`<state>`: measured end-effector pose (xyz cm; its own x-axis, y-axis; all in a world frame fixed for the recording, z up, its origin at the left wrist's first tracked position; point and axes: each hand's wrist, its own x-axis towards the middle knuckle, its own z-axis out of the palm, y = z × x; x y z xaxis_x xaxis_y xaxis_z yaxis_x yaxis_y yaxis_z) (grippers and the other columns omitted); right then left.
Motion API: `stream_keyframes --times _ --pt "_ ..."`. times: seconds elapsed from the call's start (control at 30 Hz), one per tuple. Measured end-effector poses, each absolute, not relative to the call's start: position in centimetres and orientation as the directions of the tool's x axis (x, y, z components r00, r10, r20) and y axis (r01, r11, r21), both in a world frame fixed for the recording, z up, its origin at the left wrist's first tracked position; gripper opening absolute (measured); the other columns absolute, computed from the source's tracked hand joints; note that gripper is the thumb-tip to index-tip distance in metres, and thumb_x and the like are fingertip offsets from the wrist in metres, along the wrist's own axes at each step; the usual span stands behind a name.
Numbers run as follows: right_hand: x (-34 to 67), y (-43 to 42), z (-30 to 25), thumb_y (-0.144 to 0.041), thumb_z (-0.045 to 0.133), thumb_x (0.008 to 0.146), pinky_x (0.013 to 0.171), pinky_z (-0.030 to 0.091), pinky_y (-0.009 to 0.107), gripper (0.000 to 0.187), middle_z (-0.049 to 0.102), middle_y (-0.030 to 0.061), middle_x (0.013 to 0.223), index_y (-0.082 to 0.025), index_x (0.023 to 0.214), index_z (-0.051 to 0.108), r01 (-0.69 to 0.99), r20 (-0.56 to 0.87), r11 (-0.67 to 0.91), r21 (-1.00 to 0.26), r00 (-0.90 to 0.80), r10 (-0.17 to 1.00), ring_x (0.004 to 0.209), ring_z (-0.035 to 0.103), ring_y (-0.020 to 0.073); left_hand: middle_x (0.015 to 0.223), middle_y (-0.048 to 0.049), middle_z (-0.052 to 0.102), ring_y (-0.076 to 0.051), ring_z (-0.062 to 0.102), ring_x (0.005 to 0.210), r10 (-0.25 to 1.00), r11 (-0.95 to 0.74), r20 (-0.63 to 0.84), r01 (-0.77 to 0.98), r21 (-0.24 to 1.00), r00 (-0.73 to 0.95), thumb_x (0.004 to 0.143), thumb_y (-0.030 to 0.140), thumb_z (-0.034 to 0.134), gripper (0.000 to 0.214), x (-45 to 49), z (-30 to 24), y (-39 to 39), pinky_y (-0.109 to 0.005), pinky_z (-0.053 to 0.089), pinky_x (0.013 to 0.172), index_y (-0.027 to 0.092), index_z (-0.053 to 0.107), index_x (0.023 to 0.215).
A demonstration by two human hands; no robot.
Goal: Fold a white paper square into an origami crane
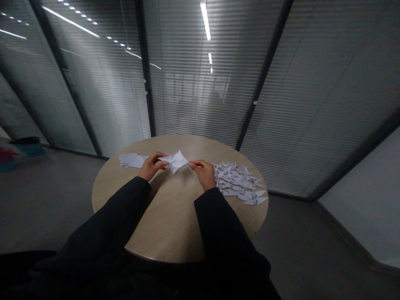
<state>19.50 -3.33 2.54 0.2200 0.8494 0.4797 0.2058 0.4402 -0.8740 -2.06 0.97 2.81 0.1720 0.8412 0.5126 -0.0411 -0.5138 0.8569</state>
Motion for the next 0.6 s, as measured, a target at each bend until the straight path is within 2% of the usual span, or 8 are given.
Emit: stream_keyframes --times 0.17,0.3,0.47,0.6 --pt "19.17 -3.42 2.44 -0.043 0.071 0.063 0.07 0.052 0.031 0.034 0.071 0.006 0.081 -0.016 0.084 0.071 0.156 0.469 0.447 -0.881 0.154 0.87 0.072 0.064 0.0174 0.071 -0.0054 0.066 -0.015 0.061 0.057 0.881 -0.449 0.444 -0.006 0.894 0.163 0.055 0.045 0.076 0.04 -2.09 3.27 0.54 -0.03 0.055 0.055 0.013 0.062 0.076" --pt "18.88 -3.41 2.33 -0.042 0.073 0.059 0.068 0.052 0.029 0.041 0.071 0.0065 0.084 -0.016 0.091 0.07 0.13 0.447 0.433 -0.892 0.108 0.888 0.072 0.065 0.0171 0.066 -0.0055 0.068 -0.014 0.06 0.052 0.889 -0.443 0.44 -0.01 0.897 0.129 0.052 0.044 0.078 0.039 -2.01 3.43 0.28 -0.029 0.055 0.054 0.013 0.064 0.071" --pt "18.56 -3.59 2.48 -0.044 0.074 0.057 0.063 0.052 0.03 0.038 0.071 0.0059 0.073 -0.016 0.082 0.072 0.184 0.421 0.399 -0.898 0.097 0.902 0.065 0.064 0.0179 0.062 -0.0054 0.068 -0.014 0.061 0.054 0.89 -0.437 0.432 0.002 0.899 0.146 0.052 0.044 0.078 0.037 -1.83 3.39 0.2 -0.029 0.055 0.054 0.013 0.066 0.068" --pt "18.47 -3.52 2.42 -0.047 0.074 0.057 0.065 0.053 0.032 0.035 0.07 0.0057 0.069 -0.016 0.072 0.071 0.166 0.414 0.395 -0.903 0.103 0.904 0.066 0.065 0.0199 0.06 -0.0056 0.067 -0.015 0.063 0.056 0.881 -0.45 0.443 0.01 0.893 0.165 0.054 0.045 0.077 0.037 -1.62 3.13 0.23 -0.028 0.054 0.053 0.012 0.065 0.069"
